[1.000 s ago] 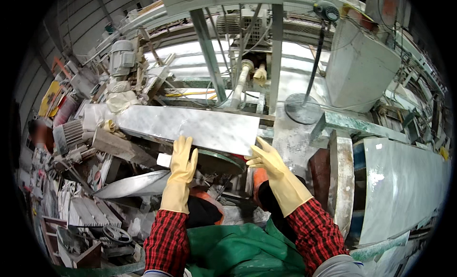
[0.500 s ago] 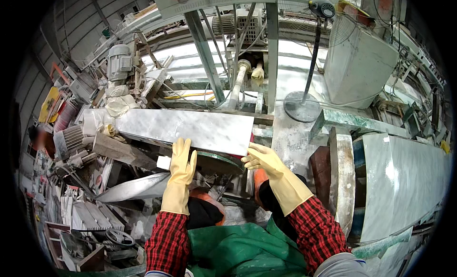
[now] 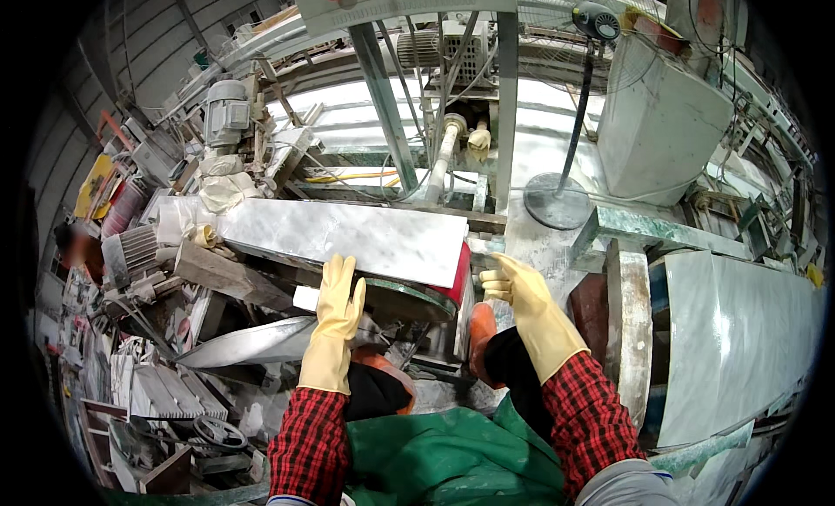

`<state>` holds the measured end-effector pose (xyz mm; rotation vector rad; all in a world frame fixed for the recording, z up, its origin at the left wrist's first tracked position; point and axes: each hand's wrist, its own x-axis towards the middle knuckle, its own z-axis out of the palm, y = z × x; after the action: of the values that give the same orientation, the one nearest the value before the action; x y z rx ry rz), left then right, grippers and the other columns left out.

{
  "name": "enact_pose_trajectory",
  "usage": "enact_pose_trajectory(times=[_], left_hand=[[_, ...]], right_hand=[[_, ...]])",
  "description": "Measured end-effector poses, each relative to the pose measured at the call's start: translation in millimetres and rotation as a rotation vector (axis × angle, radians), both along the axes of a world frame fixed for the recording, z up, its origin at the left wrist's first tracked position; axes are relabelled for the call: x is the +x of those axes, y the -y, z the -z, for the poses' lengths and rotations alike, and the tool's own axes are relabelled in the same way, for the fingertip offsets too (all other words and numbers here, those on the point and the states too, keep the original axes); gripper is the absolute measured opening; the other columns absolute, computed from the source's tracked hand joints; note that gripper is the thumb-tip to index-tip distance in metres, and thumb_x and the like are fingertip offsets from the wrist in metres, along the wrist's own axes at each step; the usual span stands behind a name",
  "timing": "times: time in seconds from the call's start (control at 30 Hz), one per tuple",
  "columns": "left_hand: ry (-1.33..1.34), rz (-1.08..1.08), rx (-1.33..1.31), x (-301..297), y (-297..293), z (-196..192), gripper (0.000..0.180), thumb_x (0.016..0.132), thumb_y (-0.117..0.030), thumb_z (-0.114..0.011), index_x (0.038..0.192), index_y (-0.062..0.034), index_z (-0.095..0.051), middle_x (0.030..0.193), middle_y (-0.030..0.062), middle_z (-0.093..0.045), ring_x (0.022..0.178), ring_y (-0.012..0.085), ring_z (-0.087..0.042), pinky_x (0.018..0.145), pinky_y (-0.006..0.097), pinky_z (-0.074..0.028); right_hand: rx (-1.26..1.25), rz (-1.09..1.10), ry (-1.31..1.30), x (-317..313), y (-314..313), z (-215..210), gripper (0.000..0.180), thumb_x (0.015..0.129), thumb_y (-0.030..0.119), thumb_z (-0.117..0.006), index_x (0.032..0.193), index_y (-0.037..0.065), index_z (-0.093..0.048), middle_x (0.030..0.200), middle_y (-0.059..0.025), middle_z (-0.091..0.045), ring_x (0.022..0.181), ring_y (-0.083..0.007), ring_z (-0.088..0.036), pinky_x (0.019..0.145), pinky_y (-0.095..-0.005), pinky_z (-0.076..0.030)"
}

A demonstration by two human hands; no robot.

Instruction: The person repeatedly places rectangular white slabs onto a rotating red polishing wheel in a factory setting. They hold the slabs with gloved hands, pressing them against the wheel to smooth the surface, then remove them and repeat the process with new slabs.

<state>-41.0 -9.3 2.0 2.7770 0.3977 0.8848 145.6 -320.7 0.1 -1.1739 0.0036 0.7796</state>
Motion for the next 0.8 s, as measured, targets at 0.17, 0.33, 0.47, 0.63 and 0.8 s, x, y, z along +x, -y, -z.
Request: enact_pose_trajectory(times=[0.17, 0.33, 0.47, 0.63, 0.8], left_hand=[[0.009, 0.034, 0.045, -0.5, 2.0, -8.3, 0.045, 0.090, -0.015, -0.065, 0.130, -0.0014, -0.051, 0.133, 0.0246, -0.048, 0.120, 0.0474, -0.045, 0.104, 0.051, -0.041], [0.025, 0.050, 0.062, 0.2, 6.1, -17.9, 0.040, 0.089, -0.014, -0.064, 0.125, -0.0020, -0.051, 0.120, 0.0220, -0.049, 0.112, 0.0443, -0.047, 0.097, 0.050, -0.042], [-0.006, 0.089, -0.023, 5.0, 6.9, -23.0, 0.041, 0.089, -0.014, -0.064, 0.126, -0.0015, -0.052, 0.122, 0.0223, -0.049, 0.113, 0.0453, -0.047, 0.098, 0.050, -0.042], [-0.040, 0.025, -0.007, -0.4, 0.2, -9.8, 0.047, 0.092, -0.018, -0.065, 0.134, -0.0018, -0.052, 0.138, 0.0260, -0.047, 0.125, 0.0508, -0.044, 0.107, 0.051, -0.040], [-0.013, -0.013, 0.038, -1.4, 4.3, -7.3, 0.047, 0.092, -0.021, -0.063, 0.133, -0.0023, -0.051, 0.135, 0.0250, -0.047, 0.125, 0.0493, -0.044, 0.107, 0.051, -0.040]], right_hand=[[0.208, 0.162, -0.126, 24.1, 15.2, 7.6, 0.041, 0.102, 0.023, -0.054, 0.140, 0.007, -0.051, 0.106, -0.0163, -0.067, 0.081, -0.0210, -0.067, 0.074, -0.0302, -0.057], [0.308, 0.261, -0.130, 30.6, 33.6, 7.7, 0.046, 0.101, 0.021, -0.055, 0.143, 0.005, -0.046, 0.109, -0.0190, -0.067, 0.080, -0.0205, -0.069, 0.073, -0.0291, -0.059], [0.320, 0.413, -0.228, 32.9, 32.7, 10.1, 0.039, 0.102, 0.021, -0.054, 0.137, 0.006, -0.054, 0.107, -0.0174, -0.069, 0.081, -0.0219, -0.069, 0.075, -0.0311, -0.060], [0.290, 0.309, -0.249, 19.5, 10.9, 2.2, 0.036, 0.101, 0.021, -0.055, 0.134, 0.008, -0.055, 0.101, -0.0149, -0.069, 0.074, -0.0217, -0.068, 0.068, -0.0316, -0.061], [0.358, 0.313, -0.238, 28.8, 18.9, 12.0, 0.038, 0.101, 0.020, -0.054, 0.137, 0.008, -0.054, 0.105, -0.0174, -0.069, 0.077, -0.0220, -0.069, 0.071, -0.0318, -0.061]])
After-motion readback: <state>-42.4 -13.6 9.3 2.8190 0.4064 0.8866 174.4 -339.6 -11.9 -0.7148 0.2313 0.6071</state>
